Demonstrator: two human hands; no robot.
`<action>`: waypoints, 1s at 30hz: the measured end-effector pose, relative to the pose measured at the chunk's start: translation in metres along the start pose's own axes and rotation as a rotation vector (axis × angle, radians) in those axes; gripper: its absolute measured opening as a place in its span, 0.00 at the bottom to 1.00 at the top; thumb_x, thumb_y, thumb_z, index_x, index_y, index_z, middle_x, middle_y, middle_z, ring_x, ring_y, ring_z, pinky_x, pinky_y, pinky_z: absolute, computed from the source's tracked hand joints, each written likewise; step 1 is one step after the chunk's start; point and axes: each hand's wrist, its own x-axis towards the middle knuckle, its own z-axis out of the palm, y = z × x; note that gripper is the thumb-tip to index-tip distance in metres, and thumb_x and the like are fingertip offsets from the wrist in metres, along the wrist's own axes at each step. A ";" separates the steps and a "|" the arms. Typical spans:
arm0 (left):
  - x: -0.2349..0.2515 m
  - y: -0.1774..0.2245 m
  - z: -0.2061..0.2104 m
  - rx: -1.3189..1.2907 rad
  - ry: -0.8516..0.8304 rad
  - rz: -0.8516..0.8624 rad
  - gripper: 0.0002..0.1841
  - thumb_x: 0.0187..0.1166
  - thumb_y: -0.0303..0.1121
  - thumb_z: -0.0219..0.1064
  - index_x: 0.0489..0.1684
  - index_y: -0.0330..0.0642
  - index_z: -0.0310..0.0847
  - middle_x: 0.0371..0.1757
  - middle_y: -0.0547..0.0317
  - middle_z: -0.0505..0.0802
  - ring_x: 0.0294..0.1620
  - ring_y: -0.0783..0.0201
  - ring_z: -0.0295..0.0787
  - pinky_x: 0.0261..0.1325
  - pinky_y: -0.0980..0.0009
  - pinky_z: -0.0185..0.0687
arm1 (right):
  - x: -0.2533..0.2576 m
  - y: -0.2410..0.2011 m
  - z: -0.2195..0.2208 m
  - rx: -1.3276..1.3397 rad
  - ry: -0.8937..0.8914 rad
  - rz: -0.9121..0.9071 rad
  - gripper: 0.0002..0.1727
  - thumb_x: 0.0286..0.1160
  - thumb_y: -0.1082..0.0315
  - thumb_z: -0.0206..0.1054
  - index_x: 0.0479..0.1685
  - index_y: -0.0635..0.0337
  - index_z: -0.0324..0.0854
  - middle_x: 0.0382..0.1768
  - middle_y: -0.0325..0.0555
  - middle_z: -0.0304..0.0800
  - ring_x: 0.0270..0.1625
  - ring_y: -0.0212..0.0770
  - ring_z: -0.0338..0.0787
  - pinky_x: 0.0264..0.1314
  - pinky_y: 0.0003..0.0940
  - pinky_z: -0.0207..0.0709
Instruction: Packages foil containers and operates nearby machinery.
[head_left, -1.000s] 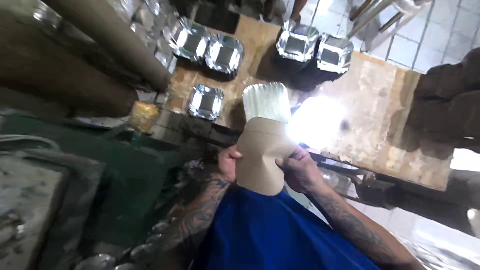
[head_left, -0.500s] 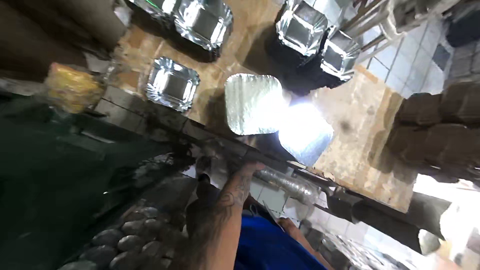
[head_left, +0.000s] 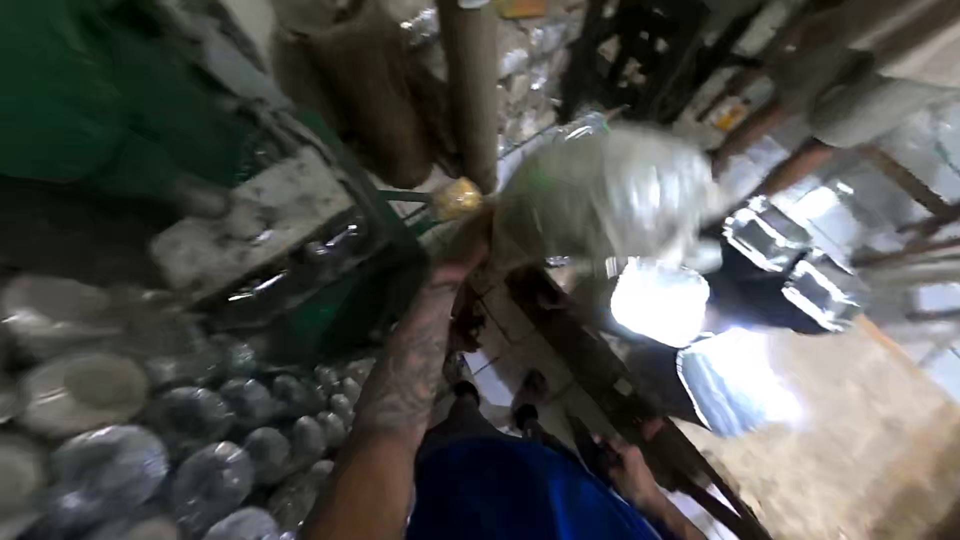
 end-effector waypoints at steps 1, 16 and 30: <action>0.017 -0.003 -0.014 0.041 0.088 0.068 0.19 0.95 0.32 0.42 0.73 0.33 0.72 0.60 0.54 0.86 0.58 0.75 0.82 0.64 0.75 0.79 | 0.013 -0.014 -0.001 -0.014 0.030 -0.046 0.16 0.69 0.76 0.70 0.57 0.68 0.88 0.54 0.61 0.92 0.57 0.55 0.92 0.66 0.54 0.84; -0.086 -0.044 -0.300 1.049 -0.389 -0.243 0.24 0.92 0.46 0.54 0.39 0.36 0.89 0.39 0.44 0.90 0.44 0.47 0.89 0.54 0.43 0.83 | 0.193 -0.346 0.016 -0.494 0.178 -1.227 0.09 0.75 0.74 0.65 0.44 0.65 0.92 0.47 0.58 0.96 0.54 0.60 0.95 0.59 0.56 0.88; -0.203 -0.009 -0.220 0.667 -0.493 -0.131 0.31 0.81 0.32 0.68 0.83 0.38 0.64 0.72 0.46 0.84 0.69 0.57 0.86 0.74 0.57 0.81 | 0.249 -0.510 0.181 -0.947 -0.320 -1.173 0.19 0.86 0.77 0.55 0.71 0.64 0.80 0.77 0.55 0.79 0.78 0.60 0.79 0.81 0.69 0.65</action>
